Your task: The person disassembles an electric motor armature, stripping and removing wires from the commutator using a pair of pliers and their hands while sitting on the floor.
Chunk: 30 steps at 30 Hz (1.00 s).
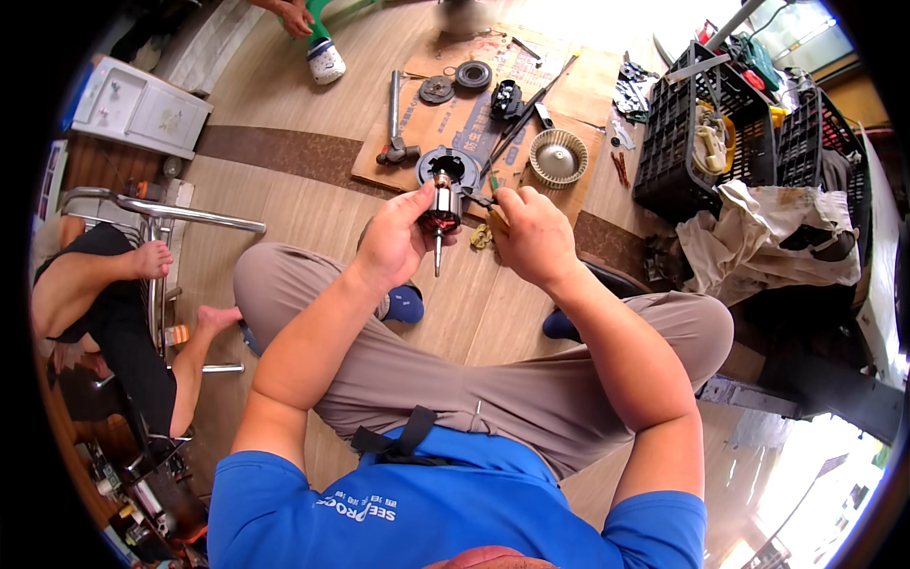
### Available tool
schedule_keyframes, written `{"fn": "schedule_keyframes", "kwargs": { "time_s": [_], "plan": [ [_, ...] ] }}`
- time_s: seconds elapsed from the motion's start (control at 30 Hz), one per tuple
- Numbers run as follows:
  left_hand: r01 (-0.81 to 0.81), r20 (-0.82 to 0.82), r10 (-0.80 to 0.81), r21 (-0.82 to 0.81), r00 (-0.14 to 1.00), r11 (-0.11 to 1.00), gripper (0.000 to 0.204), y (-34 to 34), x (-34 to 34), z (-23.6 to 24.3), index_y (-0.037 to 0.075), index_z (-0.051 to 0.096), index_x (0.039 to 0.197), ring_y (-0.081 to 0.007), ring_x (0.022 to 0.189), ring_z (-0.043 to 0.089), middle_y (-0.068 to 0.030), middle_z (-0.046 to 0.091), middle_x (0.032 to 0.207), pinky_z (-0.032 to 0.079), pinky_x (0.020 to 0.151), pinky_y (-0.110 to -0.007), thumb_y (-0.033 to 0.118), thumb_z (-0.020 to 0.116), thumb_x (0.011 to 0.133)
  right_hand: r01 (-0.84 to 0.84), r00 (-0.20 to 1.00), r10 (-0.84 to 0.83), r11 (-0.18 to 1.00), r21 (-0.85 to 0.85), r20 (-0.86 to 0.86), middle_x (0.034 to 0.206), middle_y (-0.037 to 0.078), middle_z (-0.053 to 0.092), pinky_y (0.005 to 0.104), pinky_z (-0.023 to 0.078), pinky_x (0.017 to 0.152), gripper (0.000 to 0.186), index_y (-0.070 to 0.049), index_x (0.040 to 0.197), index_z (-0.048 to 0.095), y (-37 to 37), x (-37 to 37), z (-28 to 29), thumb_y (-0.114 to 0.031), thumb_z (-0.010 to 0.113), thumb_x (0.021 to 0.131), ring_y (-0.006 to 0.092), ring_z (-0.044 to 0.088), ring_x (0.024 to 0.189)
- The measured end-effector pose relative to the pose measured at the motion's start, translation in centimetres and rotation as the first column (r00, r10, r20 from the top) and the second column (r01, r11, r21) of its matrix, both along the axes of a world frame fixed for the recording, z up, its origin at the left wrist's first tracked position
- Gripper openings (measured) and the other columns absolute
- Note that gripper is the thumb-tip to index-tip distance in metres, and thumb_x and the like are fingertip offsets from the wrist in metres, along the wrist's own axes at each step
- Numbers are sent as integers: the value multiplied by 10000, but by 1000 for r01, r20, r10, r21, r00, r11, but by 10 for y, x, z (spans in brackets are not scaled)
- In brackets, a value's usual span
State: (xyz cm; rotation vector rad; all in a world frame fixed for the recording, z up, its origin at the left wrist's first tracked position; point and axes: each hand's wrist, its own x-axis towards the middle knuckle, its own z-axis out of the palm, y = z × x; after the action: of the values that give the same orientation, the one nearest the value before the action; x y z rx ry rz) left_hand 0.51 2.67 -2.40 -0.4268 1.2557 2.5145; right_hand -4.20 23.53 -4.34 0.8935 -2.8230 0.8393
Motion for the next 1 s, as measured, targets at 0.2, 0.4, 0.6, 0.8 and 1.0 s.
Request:
{"fn": "schedule_keyframes", "kwargs": {
  "time_s": [0.2, 0.4, 0.6, 0.8, 1.0],
  "plan": [
    [-218, -10, 218, 11, 976, 976, 294, -18, -7, -7, 6, 589, 1084, -262, 821, 665, -142, 659, 920, 568, 715, -367, 269, 471, 1026, 88, 952, -158, 961, 262, 261, 1012, 195, 611, 450, 487, 862, 351, -36, 1056, 571, 17, -16, -15, -326, 650, 876, 368, 612, 980],
    [-352, -73, 349, -33, 934, 936, 284, -40, -18, -15, -34, 601, 1069, -236, 824, 652, -118, 648, 911, 580, 731, -367, 227, 503, 1016, -41, 867, -202, 882, 470, 455, 1070, 255, 639, 437, 493, 908, 498, 13, 1101, 599, 43, -32, -68, -433, 640, 885, 384, 614, 1045],
    [-405, -48, 405, 6, 913, 914, 280, -37, -15, -16, -42, 602, 1098, -225, 841, 645, -116, 646, 934, 576, 737, -365, 210, 525, 1006, -310, 644, -412, 629, 712, 645, 1328, 163, 583, 515, 434, 1004, 503, -84, 1282, 610, 57, -7, -131, -415, 599, 904, 312, 551, 1236],
    [-393, -48, 391, -101, 919, 914, 194, -26, -16, -22, 25, 603, 974, -168, 741, 651, -70, 653, 861, 578, 665, -329, 216, 567, 985, -186, 868, -251, 634, 751, 428, 1235, 86, 606, 522, 425, 941, 340, -109, 1204, 635, 44, 20, -219, -253, 516, 920, 286, 546, 1189],
    [-343, -25, 357, -348, 934, 873, 127, -21, -22, -48, 63, 620, 979, -109, 731, 645, -16, 658, 878, 554, 639, -264, 188, 626, 954, -90, 936, -216, 617, 782, 278, 1158, 89, 601, 499, 405, 925, 378, -105, 1156, 630, 55, 13, -255, -297, 642, 831, 272, 542, 1136]
  ]
}}
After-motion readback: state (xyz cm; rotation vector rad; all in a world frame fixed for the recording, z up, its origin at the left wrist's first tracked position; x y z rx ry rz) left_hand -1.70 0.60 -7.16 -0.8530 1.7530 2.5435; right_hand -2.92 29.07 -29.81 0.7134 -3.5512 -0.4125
